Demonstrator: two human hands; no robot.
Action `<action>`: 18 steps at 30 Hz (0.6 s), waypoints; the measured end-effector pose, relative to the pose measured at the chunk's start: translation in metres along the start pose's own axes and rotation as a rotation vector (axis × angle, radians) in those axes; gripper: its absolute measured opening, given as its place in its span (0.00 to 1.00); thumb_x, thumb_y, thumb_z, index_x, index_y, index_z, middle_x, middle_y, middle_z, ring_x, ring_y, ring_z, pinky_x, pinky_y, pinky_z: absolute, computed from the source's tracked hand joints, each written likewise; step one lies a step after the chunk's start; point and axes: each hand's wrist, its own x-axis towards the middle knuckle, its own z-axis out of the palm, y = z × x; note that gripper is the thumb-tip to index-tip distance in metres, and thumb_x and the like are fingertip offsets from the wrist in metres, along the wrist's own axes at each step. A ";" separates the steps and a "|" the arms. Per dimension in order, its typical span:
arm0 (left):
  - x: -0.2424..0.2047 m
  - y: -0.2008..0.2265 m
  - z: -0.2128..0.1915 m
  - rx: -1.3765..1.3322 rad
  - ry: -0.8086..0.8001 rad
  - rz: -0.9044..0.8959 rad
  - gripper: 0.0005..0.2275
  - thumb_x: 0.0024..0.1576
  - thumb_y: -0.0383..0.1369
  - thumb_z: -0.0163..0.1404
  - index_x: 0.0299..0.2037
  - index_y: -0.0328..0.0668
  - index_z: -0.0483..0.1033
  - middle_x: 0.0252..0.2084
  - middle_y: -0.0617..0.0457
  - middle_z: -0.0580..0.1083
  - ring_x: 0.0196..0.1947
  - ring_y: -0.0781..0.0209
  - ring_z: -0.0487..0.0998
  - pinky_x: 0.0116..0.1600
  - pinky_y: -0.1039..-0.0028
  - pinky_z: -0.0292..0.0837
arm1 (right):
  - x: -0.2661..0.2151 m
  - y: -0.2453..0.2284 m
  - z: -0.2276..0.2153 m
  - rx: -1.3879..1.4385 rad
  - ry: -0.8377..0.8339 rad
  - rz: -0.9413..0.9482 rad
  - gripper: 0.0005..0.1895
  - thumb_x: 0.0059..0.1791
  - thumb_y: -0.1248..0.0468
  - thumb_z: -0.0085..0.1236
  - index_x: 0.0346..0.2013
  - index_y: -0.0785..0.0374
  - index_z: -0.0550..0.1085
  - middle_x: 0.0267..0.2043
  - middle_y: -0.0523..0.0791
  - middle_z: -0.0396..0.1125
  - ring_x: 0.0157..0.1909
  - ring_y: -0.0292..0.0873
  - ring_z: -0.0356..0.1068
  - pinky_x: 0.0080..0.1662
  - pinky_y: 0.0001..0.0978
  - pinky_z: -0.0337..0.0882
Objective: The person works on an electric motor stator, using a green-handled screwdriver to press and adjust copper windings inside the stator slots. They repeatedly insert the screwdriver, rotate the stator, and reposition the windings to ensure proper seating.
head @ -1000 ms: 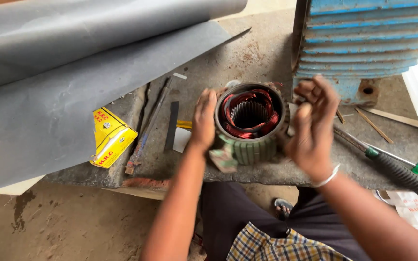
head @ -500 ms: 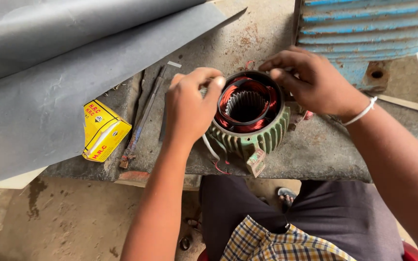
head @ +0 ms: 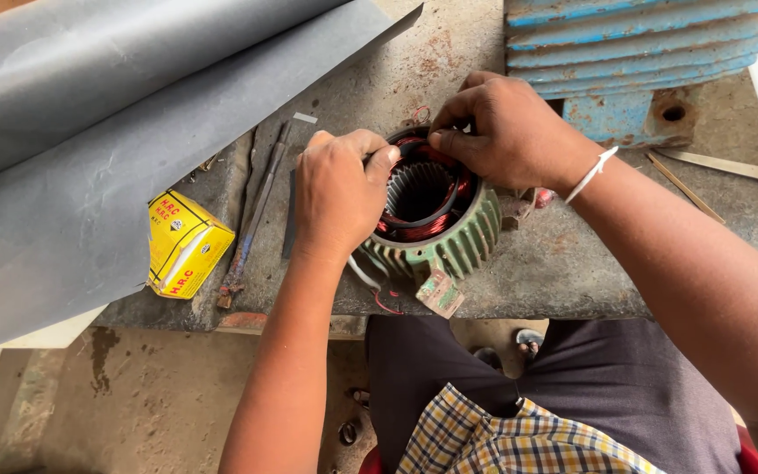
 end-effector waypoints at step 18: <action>-0.011 -0.011 0.017 -0.068 0.157 0.104 0.05 0.58 0.34 0.61 0.35 0.42 0.84 0.31 0.45 0.78 0.40 0.42 0.76 0.45 0.55 0.70 | -0.143 0.028 -0.130 -0.474 -0.265 0.273 0.10 0.50 0.60 0.61 0.43 0.58 0.80 0.34 0.49 0.76 0.30 0.51 0.76 0.38 0.44 0.77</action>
